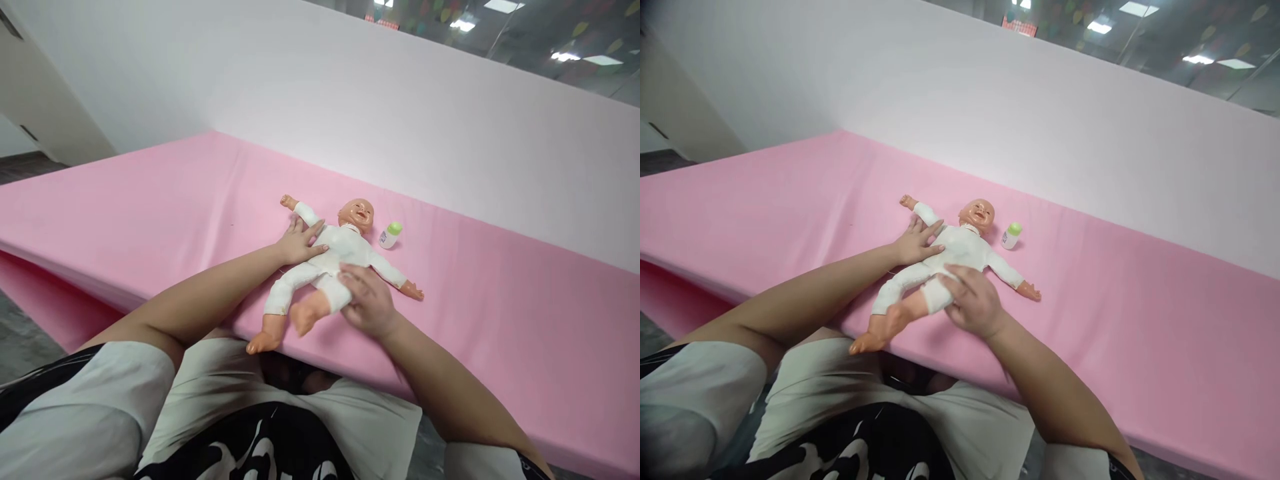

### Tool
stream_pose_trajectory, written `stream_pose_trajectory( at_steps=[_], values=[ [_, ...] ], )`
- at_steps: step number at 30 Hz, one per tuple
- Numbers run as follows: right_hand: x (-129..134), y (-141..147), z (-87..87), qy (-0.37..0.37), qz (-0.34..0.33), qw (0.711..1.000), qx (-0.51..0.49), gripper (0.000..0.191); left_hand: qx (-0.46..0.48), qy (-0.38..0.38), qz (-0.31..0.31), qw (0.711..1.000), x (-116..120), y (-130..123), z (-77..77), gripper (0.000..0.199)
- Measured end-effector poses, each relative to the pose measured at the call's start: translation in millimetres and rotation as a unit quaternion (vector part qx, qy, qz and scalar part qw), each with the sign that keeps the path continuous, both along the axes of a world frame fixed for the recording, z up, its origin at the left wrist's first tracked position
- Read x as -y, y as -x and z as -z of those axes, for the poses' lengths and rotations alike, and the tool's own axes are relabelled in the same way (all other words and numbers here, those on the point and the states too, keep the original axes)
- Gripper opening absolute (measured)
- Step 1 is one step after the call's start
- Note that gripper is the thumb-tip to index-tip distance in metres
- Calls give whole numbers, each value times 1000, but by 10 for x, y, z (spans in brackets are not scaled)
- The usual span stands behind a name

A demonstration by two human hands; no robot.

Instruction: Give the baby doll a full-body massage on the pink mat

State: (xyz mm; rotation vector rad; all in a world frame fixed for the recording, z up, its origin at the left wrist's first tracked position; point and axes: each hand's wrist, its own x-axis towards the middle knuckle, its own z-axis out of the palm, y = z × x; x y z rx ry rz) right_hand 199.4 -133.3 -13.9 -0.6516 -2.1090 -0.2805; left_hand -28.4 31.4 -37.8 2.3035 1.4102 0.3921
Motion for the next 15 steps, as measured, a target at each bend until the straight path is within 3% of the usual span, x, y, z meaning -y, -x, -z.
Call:
stream_pose_trajectory(
  at_steps=[3, 7, 11, 15],
  values=[
    [-147, -197, -31, -26, 88, 994, -53, 65, 32, -59, 19, 998, 10, -7, 20, 104],
    [-313, -379, -2, -40, 164, 985, -40, 50, 61, -194, 78, 976, 6, -8, 45, 93],
    [-331, -408, -18, 46, 135, 990, 5, 45, 57, -279, 163, 945, 27, -5, 25, 68],
    [-253, -374, -58, 107, 67, 991, 39, 55, 23, -292, 247, 924, 67, -36, -27, 53]
  ],
)
